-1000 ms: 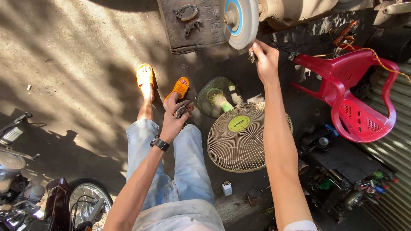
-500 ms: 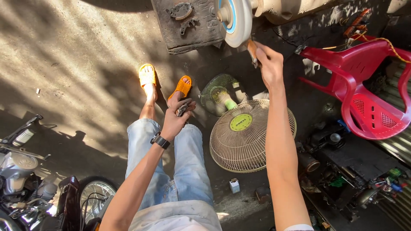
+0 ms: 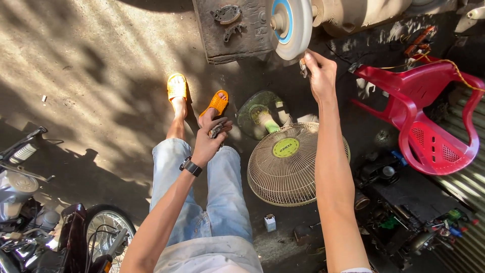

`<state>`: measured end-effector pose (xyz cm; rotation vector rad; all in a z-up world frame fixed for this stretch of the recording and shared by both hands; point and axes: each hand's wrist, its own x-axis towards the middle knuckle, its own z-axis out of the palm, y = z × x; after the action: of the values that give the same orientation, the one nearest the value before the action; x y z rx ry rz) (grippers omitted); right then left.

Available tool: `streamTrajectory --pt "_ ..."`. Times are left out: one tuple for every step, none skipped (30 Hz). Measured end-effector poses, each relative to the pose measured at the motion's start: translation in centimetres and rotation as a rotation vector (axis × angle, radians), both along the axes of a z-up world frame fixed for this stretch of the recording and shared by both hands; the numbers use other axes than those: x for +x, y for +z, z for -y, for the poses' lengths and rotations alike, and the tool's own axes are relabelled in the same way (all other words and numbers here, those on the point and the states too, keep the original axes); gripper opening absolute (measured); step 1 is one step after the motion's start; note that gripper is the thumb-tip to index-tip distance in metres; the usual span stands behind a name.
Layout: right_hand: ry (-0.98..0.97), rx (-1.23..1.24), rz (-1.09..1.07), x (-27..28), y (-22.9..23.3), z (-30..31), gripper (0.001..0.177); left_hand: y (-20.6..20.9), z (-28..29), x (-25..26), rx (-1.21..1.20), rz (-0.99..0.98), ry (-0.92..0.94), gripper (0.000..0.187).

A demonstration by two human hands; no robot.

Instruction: The person stands at a grinding wheel and smooths the edges of several small metal parts. They hold the parts in their hands and press them against the spinning wheel, rotating them to grind different sides. After finishing, the person places the parts on a wooden surface and walks away.

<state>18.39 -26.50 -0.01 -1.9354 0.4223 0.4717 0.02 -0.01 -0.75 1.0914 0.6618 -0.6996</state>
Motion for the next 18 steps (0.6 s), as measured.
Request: streamTrajectory --pt "-0.050 -0.004 -0.022 -0.2 -0.1 0.2 0.031 0.0 0.0 -0.1 -0.006 -0.017 -0.013 0.042" --pt "-0.050 0.000 -0.021 -0.2 0.1 0.2 0.031 0.1 0.1 0.0 -0.002 -0.016 -0.013 0.042" --pt "-0.098 0.080 -0.056 -0.3 0.2 0.3 0.033 0.1 0.2 0.0 -0.003 -0.028 -0.028 0.043" --pt "-0.145 0.159 -0.092 -0.4 0.4 0.4 0.036 0.2 0.3 0.0 -0.004 -0.041 -0.044 0.044" --pt "-0.147 0.163 -0.092 -0.8 0.2 0.8 0.036 -0.5 0.6 -0.7 0.000 -0.041 -0.046 0.044" --pt "-0.110 0.152 -0.038 -1.1 0.0 1.2 0.029 -1.2 0.9 -1.3 -0.010 0.026 -0.012 0.044" --pt "-0.074 0.141 0.016 -1.5 -0.3 1.5 0.023 -1.9 1.1 -1.9 -0.021 0.093 0.019 0.044" --pt "-0.078 0.145 0.017 -2.0 0.4 1.7 0.023 -1.9 1.3 -1.8 -0.017 0.094 0.015 0.044" --pt "-0.128 0.217 -0.017 -2.6 1.1 1.9 0.024 -1.9 1.4 -1.7 -0.012 0.106 0.003 0.044" --pt "-0.179 0.290 -0.050 -3.1 1.8 2.1 0.025 -1.9 1.5 -1.7 -0.007 0.117 -0.009 0.044" --pt "-0.185 0.290 -0.049 -3.4 1.9 2.2 0.025 -1.8 1.6 -1.5 -0.007 0.117 -0.015 0.044" --pt "-0.259 0.375 -0.081 -3.7 2.0 2.3 0.024 -1.8 1.7 -1.3 0.004 0.122 -0.029 0.044" --pt "-0.331 0.458 -0.113 -3.9 2.1 2.4 0.023 -1.8 1.8 -1.2 0.015 0.128 -0.040 0.044" --pt "-0.333 0.458 -0.111 -3.8 1.9 2.5 0.023 -1.9 2.0 -1.3 0.014 0.128 -0.043 0.044" --pt "-0.336 0.451 -0.091 -3.6 1.5 2.6 0.023 -2.0 2.1 -1.3 0.000 0.119 -0.028 0.045" --pt "-0.338 0.444 -0.071 -3.4 1.2 2.5 0.024 -2.1 2.2 -1.4 -0.014 0.110 -0.013 0.046" --pt "-0.338 0.448 -0.070 -2.5 1.0 2.1 0.024 -1.7 2.4 -0.9 -0.011 0.111 -0.013 0.046" --pt "-0.242 0.245 -0.064 -1.6 0.8 1.6 0.026 -1.3 2.5 -0.5 0.002 0.092 -0.027 0.042"
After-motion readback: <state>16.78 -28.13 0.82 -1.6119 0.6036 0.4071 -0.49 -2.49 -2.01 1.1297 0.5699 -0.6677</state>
